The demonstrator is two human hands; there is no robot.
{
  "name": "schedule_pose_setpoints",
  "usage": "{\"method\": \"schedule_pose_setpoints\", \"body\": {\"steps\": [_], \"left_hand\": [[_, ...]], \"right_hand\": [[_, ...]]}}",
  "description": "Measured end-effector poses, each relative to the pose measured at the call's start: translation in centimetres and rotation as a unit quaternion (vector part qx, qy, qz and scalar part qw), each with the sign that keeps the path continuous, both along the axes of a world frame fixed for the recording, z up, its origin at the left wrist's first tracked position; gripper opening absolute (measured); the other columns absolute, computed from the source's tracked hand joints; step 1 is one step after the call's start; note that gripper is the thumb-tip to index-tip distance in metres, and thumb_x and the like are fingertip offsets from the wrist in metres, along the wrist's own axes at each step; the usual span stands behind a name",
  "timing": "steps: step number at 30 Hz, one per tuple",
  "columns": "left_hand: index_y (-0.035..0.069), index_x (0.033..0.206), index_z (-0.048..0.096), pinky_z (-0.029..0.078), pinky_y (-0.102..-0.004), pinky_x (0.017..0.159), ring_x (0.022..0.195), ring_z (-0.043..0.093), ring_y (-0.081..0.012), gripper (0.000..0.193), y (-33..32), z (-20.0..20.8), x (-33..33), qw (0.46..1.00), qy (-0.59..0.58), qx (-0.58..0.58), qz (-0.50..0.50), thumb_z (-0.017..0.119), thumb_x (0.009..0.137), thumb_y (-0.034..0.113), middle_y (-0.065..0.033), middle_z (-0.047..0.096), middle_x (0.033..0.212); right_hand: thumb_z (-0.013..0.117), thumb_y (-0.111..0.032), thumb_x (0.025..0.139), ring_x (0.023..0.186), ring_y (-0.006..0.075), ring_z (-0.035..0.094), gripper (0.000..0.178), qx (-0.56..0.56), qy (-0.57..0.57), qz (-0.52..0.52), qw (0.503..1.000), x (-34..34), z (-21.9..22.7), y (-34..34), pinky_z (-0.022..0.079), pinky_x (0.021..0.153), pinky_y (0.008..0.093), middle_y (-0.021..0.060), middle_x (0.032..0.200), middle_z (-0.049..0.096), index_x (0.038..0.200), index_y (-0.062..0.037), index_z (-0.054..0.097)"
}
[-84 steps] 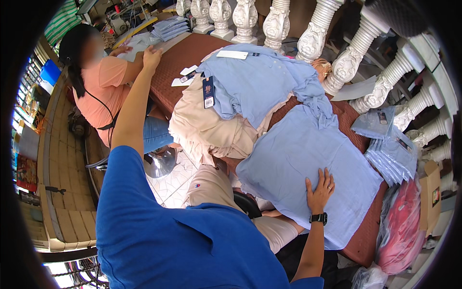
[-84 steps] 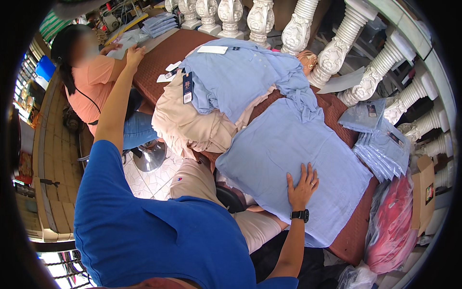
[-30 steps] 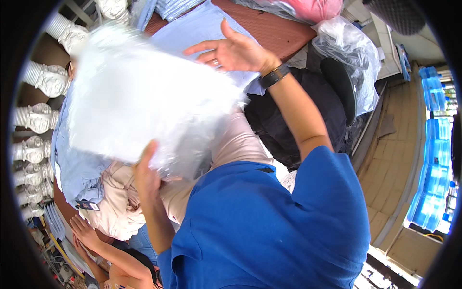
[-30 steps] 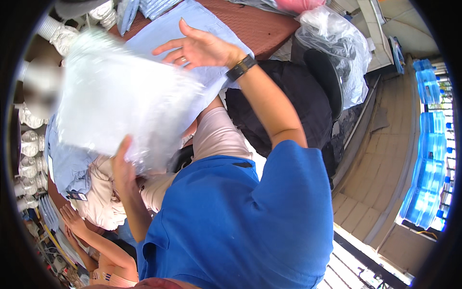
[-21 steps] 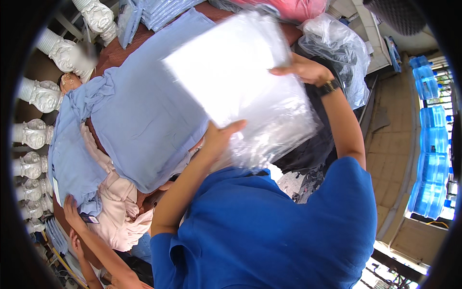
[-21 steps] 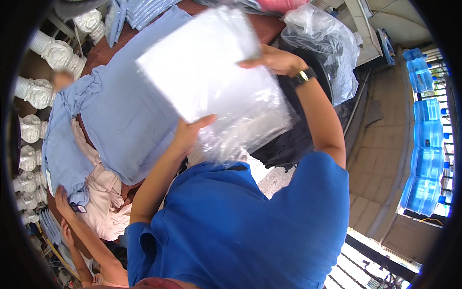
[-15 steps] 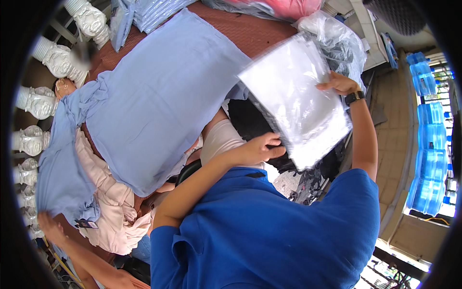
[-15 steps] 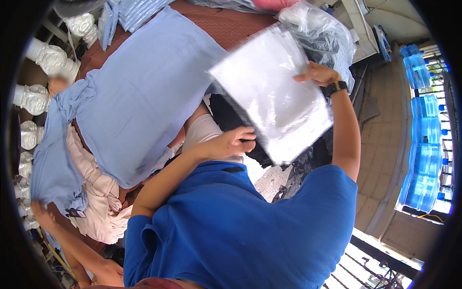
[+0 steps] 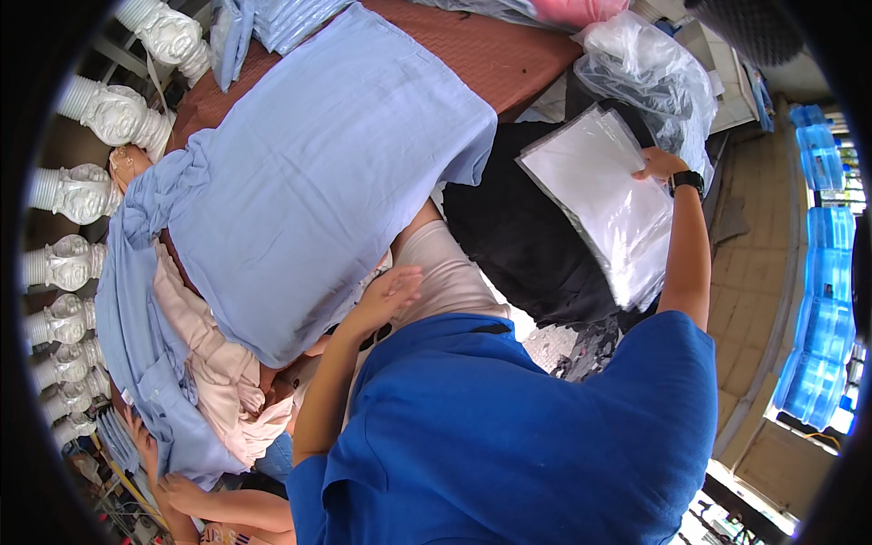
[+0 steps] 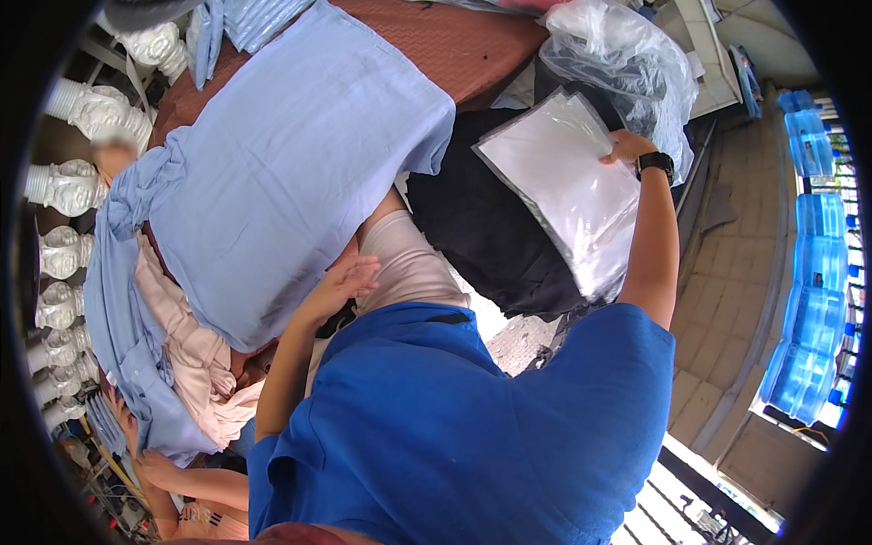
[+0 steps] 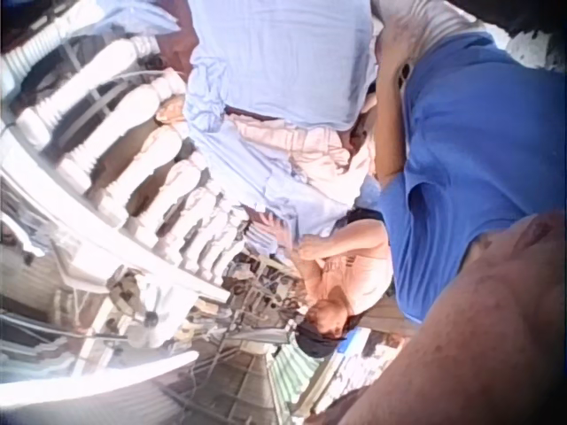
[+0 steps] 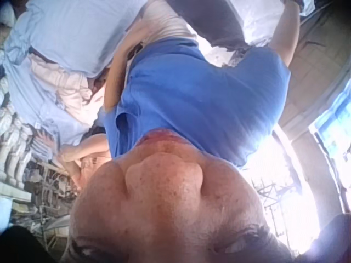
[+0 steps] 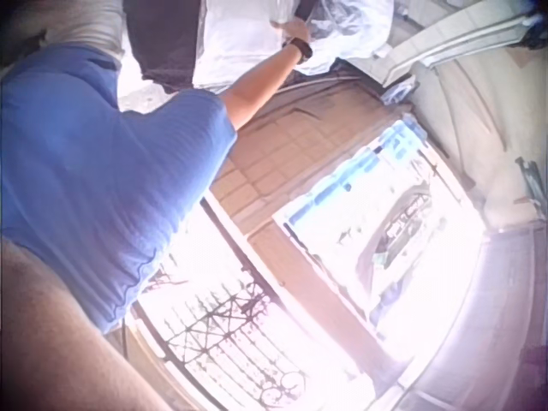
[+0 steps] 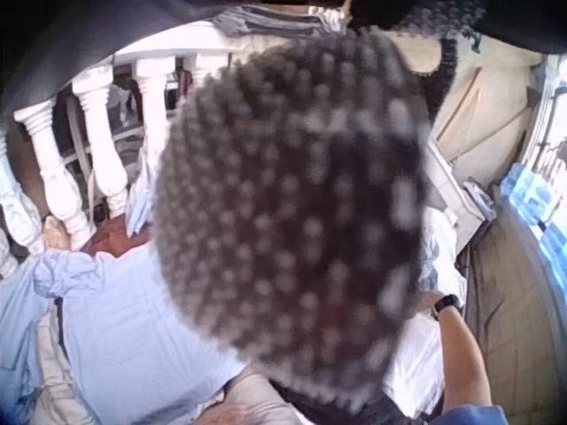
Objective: The person folds a light blue button-up shirt using a cardboard template and then places the folded shirt into a clear plastic bag.
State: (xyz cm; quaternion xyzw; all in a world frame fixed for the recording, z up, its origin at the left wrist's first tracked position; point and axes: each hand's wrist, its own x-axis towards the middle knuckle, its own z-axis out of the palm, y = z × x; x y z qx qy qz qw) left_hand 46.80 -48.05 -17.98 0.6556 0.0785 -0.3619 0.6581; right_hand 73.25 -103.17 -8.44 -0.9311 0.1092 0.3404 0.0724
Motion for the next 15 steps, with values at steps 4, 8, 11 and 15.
{"method": "schedule_pose_setpoints", "body": {"steps": [4,8,11,15], "left_hand": [[0.007,0.138,0.049,0.049,-0.0293,0.091,0.106,0.062,-0.0176,0.041,1.4,-1.2,-0.9,0.999,0.034,-0.028,0.032,0.049,0.104,0.031,-0.0081,0.056,0.134],[0.006,0.137,0.049,0.048,-0.0281,0.090,0.105,0.062,-0.0164,0.045,1.4,-1.3,-0.8,0.998,0.032,-0.039,0.039,0.051,0.103,0.034,-0.0079,0.058,0.130],[0.004,0.136,0.050,0.047,-0.0279,0.089,0.105,0.062,-0.0158,0.046,1.6,-1.4,-0.9,0.997,0.020,-0.038,0.060,0.051,0.103,0.036,-0.0083,0.059,0.128],[0.004,0.134,0.050,0.047,-0.0283,0.090,0.104,0.062,-0.0163,0.045,1.7,0.1,-0.9,0.995,-0.020,-0.030,0.097,0.051,0.103,0.036,-0.0089,0.058,0.127]], "right_hand": [[0.087,-0.022,0.067,0.082,0.0240,0.065,0.053,-0.044,-0.078,0.054,0.995,0.0,-2.3,-1.3,0.051,0.067,0.0344,0.0129,0.094,0.066,0.111,-0.0015,0.065],[0.088,-0.021,0.065,0.104,0.0326,0.064,0.052,-0.067,-0.126,0.064,0.988,-0.6,-4.4,-1.8,0.050,0.086,0.0396,0.0180,0.108,0.067,0.108,-0.0020,0.067],[0.088,-0.021,0.064,0.113,0.0349,0.061,0.052,-0.071,-0.174,0.054,0.981,-1.3,-4.3,-0.9,0.049,0.094,0.0409,0.0188,0.115,0.067,0.108,-0.0033,0.066],[0.088,-0.019,0.065,0.110,0.0364,0.062,0.057,-0.083,-0.238,0.000,0.968,-3.0,-3.5,-0.3,0.049,0.091,0.0417,0.0181,0.114,0.066,0.114,-0.0056,0.062]]}}
